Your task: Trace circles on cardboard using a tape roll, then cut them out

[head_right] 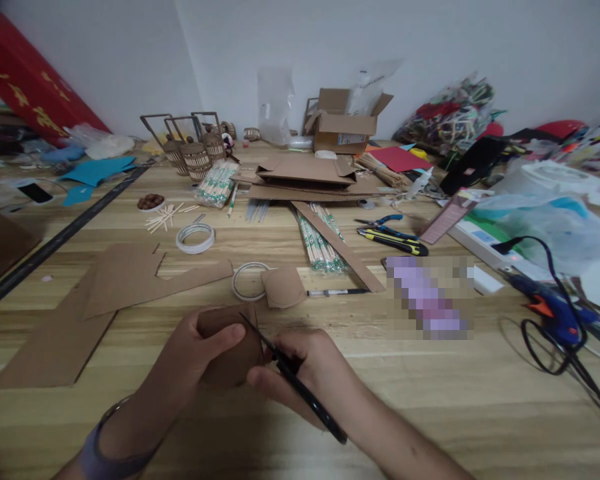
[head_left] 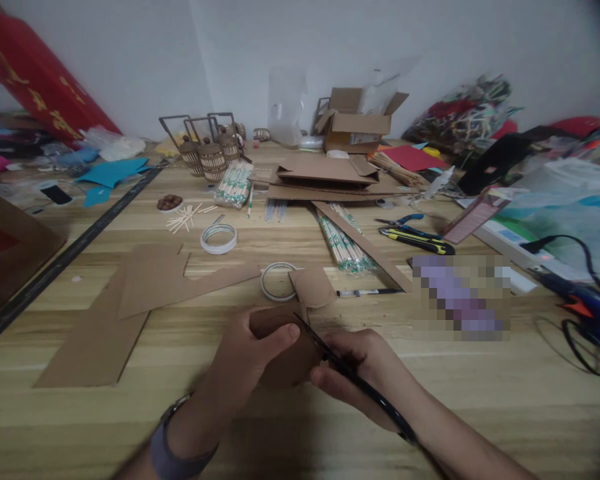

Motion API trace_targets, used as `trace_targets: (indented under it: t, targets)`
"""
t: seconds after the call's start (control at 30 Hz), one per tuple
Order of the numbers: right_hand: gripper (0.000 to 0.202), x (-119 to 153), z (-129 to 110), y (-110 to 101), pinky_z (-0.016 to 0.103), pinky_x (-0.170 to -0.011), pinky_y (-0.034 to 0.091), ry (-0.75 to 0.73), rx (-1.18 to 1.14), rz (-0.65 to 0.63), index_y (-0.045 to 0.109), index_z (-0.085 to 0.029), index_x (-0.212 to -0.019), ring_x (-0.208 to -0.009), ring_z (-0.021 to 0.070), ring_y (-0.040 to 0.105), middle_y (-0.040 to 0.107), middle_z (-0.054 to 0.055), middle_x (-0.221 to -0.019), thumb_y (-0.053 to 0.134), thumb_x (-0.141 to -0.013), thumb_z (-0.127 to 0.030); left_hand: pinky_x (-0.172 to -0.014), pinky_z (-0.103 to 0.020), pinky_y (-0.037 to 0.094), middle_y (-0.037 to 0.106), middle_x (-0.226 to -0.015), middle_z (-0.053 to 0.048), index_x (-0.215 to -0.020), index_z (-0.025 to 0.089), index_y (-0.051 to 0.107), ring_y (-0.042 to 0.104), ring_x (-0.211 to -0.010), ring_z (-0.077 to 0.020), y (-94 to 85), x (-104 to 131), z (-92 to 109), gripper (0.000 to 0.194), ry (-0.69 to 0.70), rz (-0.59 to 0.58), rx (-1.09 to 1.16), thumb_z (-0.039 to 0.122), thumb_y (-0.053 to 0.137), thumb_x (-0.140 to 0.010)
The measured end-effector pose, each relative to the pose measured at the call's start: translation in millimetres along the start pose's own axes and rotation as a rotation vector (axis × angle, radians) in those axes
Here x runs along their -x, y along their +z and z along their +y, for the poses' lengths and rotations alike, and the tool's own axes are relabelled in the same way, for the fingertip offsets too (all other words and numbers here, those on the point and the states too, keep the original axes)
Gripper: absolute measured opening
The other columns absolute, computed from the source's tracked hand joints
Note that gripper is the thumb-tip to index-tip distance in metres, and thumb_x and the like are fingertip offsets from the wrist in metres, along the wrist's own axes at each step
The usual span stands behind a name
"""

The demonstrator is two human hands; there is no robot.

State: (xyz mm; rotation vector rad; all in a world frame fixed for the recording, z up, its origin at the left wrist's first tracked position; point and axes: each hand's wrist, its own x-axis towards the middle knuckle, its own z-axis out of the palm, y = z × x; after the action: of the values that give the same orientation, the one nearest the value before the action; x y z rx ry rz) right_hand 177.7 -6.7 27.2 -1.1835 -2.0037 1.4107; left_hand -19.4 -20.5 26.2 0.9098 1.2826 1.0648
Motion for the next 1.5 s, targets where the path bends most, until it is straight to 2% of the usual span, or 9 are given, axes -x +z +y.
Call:
trace_targets:
  t: [0.2, 0.4, 0.6, 1.03, 1.33, 1.5]
  targets:
    - [0.041, 0.3, 3.3, 1.2, 0.022, -0.046, 0.022, -0.008, -0.002, -0.003, 0.051, -0.019, -0.065, -0.052, 0.0094, 0.029, 0.035, -0.006, -0.058, 0.064, -0.085, -0.052, -0.071, -0.031, 0.056, 0.083, -0.088, -0.005, -0.088, 0.019, 0.081, 0.076, -0.083, -0.027, -1.1, 1.0, -0.7, 0.028, -0.028, 0.001, 0.013, 0.039, 0.084, -0.069]
    - [0.044, -0.1, 1.5, 0.8, 0.022, -0.045, 0.022, 0.003, 0.014, 0.005, 0.047, -0.02, -0.063, -0.052, 0.0093, 0.029, 0.034, -0.006, -0.057, 0.063, -0.084, -0.055, -0.075, -0.03, 0.056, 0.083, -0.093, -0.005, -0.09, 0.02, 0.081, 0.076, -0.09, -0.0272, -2.0, 1.3, 1.1, 0.027, -0.015, -0.043, 0.016, 0.04, 0.083, -0.072]
    - [0.046, 0.7, 1.1, 1.2, 0.022, -0.045, 0.021, 0.004, 0.025, 0.011, 0.046, -0.021, -0.062, -0.052, 0.0095, 0.029, 0.033, -0.006, -0.056, 0.062, -0.085, -0.058, -0.075, -0.032, 0.057, 0.083, -0.093, -0.006, -0.09, 0.019, 0.081, 0.076, -0.09, -0.0289, -1.7, -0.2, 0.9, 0.03, -0.03, -0.021, -0.012, 0.041, 0.083, -0.07]
    - [0.051, 0.2, 0.6, -0.1, 0.022, -0.045, 0.022, -0.009, 0.01, -0.016, 0.049, -0.02, -0.065, -0.052, 0.0097, 0.03, 0.034, -0.006, -0.057, 0.06, -0.086, -0.065, -0.071, -0.03, 0.055, 0.083, -0.086, -0.004, -0.085, 0.02, 0.081, 0.074, -0.081, -0.0253, -1.7, 0.6, 3.2, 0.026, -0.029, -0.027, -0.003, 0.039, 0.084, -0.068]
    - [0.06, 1.6, -0.7, 0.2, 0.022, -0.045, 0.022, 0.03, -0.016, -0.024, 0.049, -0.02, -0.064, -0.052, 0.0099, 0.03, 0.035, -0.005, -0.056, 0.06, -0.081, -0.076, -0.07, -0.032, 0.057, 0.083, -0.09, -0.007, -0.089, 0.019, 0.08, 0.076, -0.089, -0.0306, -1.8, 1.8, 3.7, 0.032, -0.059, 0.008, -0.033, 0.04, 0.083, -0.066]
    - [0.06, 0.9, -0.2, -0.1, 0.021, -0.045, 0.022, 0.0, -0.018, -0.011, 0.051, -0.019, -0.064, -0.052, 0.0099, 0.03, 0.035, -0.005, -0.056, 0.061, -0.082, -0.075, -0.072, -0.031, 0.057, 0.083, -0.09, -0.005, -0.087, 0.021, 0.081, 0.076, -0.088, -0.0279, -2.0, 1.4, 3.3, 0.025, -0.034, -0.021, -0.008, 0.039, 0.083, -0.068]
